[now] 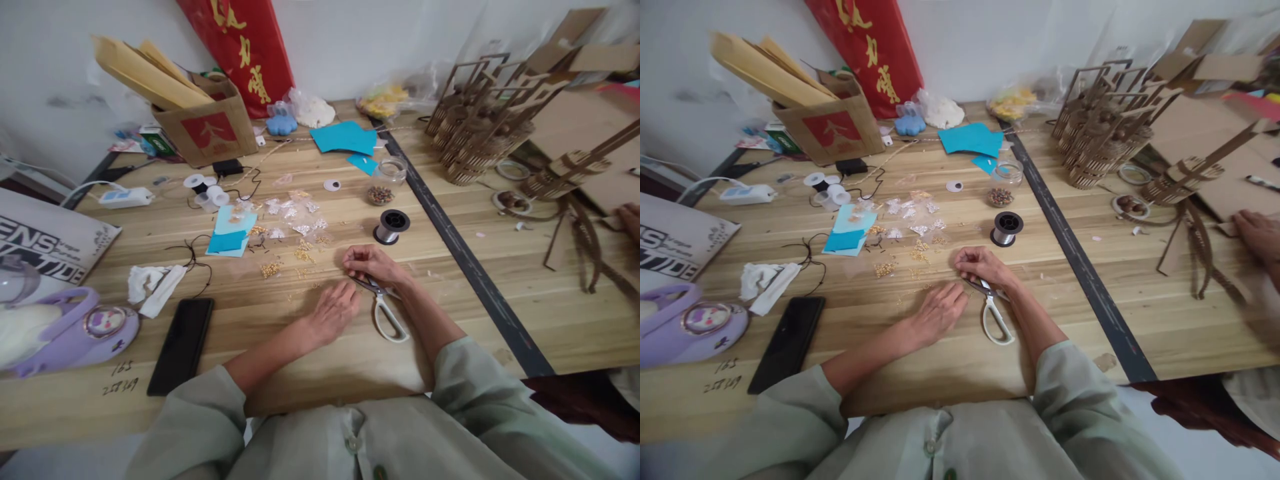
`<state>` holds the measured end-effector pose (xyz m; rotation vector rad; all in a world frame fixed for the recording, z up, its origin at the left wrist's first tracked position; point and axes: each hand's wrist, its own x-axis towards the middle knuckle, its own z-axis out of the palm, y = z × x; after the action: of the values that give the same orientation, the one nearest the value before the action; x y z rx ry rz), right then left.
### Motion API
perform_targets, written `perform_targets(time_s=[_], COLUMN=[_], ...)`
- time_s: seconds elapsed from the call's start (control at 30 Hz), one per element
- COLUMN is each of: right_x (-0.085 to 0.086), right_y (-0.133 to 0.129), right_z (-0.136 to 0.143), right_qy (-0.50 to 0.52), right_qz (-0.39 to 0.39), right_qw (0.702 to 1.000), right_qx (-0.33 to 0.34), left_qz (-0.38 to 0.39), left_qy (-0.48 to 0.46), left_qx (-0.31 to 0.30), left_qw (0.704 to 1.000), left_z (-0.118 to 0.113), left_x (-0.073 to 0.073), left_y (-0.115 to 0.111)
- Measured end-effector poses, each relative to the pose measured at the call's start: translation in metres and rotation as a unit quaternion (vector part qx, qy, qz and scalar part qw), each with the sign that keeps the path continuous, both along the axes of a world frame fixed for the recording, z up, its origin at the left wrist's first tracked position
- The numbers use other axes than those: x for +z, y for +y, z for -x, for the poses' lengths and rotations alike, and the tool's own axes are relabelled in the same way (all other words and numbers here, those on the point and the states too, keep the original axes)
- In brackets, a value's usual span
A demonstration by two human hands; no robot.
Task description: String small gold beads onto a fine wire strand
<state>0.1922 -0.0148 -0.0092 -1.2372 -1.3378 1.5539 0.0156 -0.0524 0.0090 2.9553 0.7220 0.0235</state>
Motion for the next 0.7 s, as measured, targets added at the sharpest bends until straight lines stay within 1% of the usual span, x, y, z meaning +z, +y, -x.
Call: perform_targets(time_s=[0.1,0.17,0.2,0.3,0.37,0.43,0.5,0.53,0.6,0.7], right_x=[0.001,0.002,0.002,0.002,0.001,0.000,0.000,0.000,0.001,0.000], right_y=[0.000,-0.001,-0.001,-0.001,-0.002,-0.002,-0.003,-0.003,-0.004,-0.004], right_z=[0.001,0.001,0.001,0.002,0.003,0.003,0.004,0.004,0.006,0.008], right_qy=[0.000,-0.001,0.001,0.016,0.030,0.044,0.052,0.054,0.061,0.073], right_qz=[-0.001,-0.001,0.002,0.010,0.011,0.013,0.017,0.019,0.023,0.029], right_qw=[1.000,1.000,1.000,1.000,0.999,0.999,0.998,0.998,0.998,0.997], right_qx=[-0.005,-0.010,-0.013,-0.016,-0.014,-0.012,-0.008,-0.005,0.003,0.008], left_qz=[0.046,0.093,0.114,0.164,0.203,0.256,0.319,0.358,0.437,0.552], left_qy=[-0.016,-0.058,-0.084,-0.164,-0.211,-0.240,-0.257,-0.268,-0.300,-0.352], left_qx=[-0.043,-0.063,-0.062,-0.002,0.032,0.068,0.121,0.148,0.197,0.227], left_qw=[0.998,0.992,0.988,0.973,0.955,0.934,0.904,0.882,0.825,0.721], left_z=[0.009,0.015,0.017,0.024,0.029,0.033,0.038,0.040,0.043,0.047], left_x=[0.005,0.004,0.002,-0.005,-0.007,-0.008,-0.006,-0.005,-0.003,0.004], left_y=[-0.006,-0.008,-0.009,-0.010,-0.009,-0.007,-0.003,0.000,0.007,0.018])
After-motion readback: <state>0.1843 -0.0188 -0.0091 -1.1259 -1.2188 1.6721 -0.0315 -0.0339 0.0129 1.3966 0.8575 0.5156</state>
